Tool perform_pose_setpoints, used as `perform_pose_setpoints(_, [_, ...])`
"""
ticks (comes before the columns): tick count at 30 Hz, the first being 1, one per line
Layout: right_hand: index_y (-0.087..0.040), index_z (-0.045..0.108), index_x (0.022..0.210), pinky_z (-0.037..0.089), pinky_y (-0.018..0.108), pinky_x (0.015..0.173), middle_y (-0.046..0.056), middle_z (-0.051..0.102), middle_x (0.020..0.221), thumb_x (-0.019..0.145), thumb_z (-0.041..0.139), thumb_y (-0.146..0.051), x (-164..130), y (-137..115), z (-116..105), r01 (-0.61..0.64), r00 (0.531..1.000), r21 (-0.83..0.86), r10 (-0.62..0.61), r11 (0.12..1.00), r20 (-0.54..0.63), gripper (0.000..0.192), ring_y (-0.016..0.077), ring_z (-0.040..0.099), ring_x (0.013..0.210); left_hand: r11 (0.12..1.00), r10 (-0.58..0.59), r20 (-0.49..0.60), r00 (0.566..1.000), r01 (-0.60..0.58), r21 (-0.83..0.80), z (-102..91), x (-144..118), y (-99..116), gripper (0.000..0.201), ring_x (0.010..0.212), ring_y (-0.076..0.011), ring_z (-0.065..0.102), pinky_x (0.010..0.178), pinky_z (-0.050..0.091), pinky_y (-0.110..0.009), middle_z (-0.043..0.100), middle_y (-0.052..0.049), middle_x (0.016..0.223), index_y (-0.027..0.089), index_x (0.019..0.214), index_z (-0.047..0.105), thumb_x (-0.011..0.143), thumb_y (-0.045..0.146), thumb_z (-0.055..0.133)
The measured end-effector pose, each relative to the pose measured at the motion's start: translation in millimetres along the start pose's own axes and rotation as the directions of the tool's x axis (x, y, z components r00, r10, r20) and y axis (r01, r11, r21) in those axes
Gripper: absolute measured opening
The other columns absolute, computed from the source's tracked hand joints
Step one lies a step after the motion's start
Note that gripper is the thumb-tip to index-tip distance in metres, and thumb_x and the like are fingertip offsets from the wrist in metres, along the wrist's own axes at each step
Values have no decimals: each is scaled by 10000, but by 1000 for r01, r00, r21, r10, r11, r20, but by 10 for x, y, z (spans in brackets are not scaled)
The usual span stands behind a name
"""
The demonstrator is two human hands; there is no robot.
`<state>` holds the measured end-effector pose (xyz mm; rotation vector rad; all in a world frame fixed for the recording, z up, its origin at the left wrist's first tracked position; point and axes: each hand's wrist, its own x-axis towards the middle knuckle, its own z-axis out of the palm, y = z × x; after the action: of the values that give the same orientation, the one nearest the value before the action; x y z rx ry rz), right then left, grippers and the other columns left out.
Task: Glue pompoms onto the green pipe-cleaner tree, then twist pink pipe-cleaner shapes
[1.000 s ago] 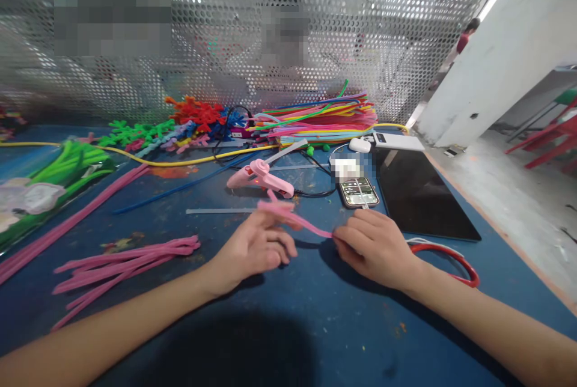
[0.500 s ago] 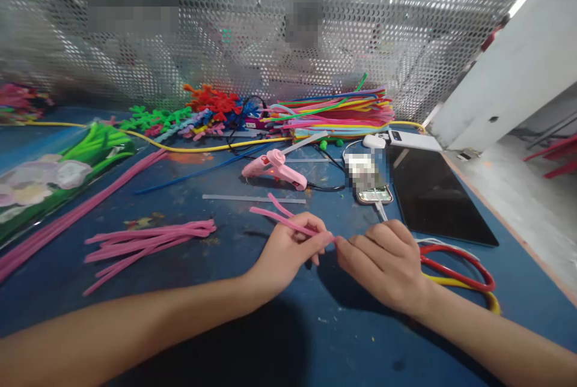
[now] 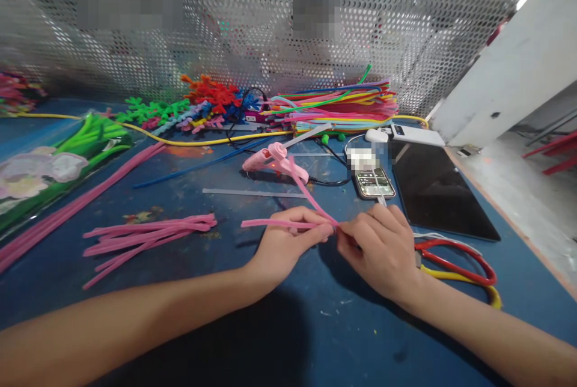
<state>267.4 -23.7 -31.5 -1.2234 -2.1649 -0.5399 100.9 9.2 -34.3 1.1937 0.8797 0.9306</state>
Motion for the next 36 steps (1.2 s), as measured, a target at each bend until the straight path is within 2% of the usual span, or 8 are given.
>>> perform_pose_setpoints(5, [-205, 487, 767, 325, 320, 586, 10, 549, 626, 842, 531, -163, -22, -66, 26, -177, 984, 282, 173, 943, 39, 97, 163, 443, 645, 979, -54, 11, 998, 56, -196, 0, 23, -14, 136, 595, -84, 565, 611, 480, -224, 679, -28, 790, 142, 690, 674, 653, 241, 760])
perform_pose_setpoints(13, [-202, 478, 798, 373, 245, 550, -4, 497, 701, 890, 440, -177, -35, -140, -24, -470, 883, 578, 366, 667, 294, 102, 113, 459, 612, 965, -54, 73, 996, 71, -253, -12, 38, -8, 171, 594, -87, 560, 558, 458, -202, 661, -20, 729, 130, 680, 630, 631, 217, 769])
perform_pose_setpoints(18, [-200, 516, 814, 381, 223, 536, -7, 534, 698, 896, 456, -229, -50, -134, 5, -524, 851, 595, 375, 609, 367, 106, 100, 470, 590, 962, -64, 39, 997, 72, -262, -12, 44, -23, 284, 541, -74, 548, 557, 437, -196, 635, 30, 637, 162, 802, 577, 604, 168, 781])
perform_pose_setpoints(23, [-206, 594, 801, 396, 239, 547, 1, 559, 680, 863, 522, -251, -53, -120, 15, -524, 851, 604, 404, 601, 336, 105, 115, 495, 601, 991, -52, 11, 999, 53, -124, -19, 47, -18, 216, 597, -104, 556, 593, 455, -226, 604, 14, 627, 147, 699, 639, 591, 248, 796])
perform_pose_setpoints(27, [-202, 633, 780, 398, 246, 533, 4, 539, 672, 826, 583, -298, -36, -68, 28, -607, 784, 697, 427, 381, 450, 117, 121, 494, 604, 994, -52, 2, 999, 52, -98, -37, 50, -8, 212, 583, -107, 536, 570, 439, -231, 603, 12, 609, 156, 635, 654, 556, 266, 816])
perform_pose_setpoints(32, [-194, 643, 762, 400, 271, 589, 8, 550, 689, 811, 611, -323, -16, -21, 24, -624, 767, 765, 316, 160, 559, 141, 132, 501, 651, 959, -132, 226, 965, 183, -218, -96, 84, 38, 215, 515, -82, 514, 515, 386, -203, 580, 18, 529, 143, 605, 632, 563, 247, 815])
perform_pose_setpoints(34, [-194, 625, 775, 400, 267, 604, 4, 554, 695, 824, 595, -324, -19, -33, 15, -616, 777, 773, 274, 149, 567, 142, 130, 503, 665, 939, -167, 309, 936, 246, -241, -110, 99, 47, 225, 507, -79, 515, 510, 382, -197, 579, 14, 526, 139, 605, 621, 567, 252, 811])
perform_pose_setpoints(36, [-192, 593, 779, 381, 248, 573, -8, 539, 673, 847, 560, -314, -24, -57, 5, -633, 770, 741, 273, 223, 576, 144, 116, 480, 628, 943, -163, 302, 939, 238, -233, -111, 107, 47, 206, 514, -73, 515, 517, 384, -190, 578, 18, 542, 140, 623, 619, 582, 232, 799])
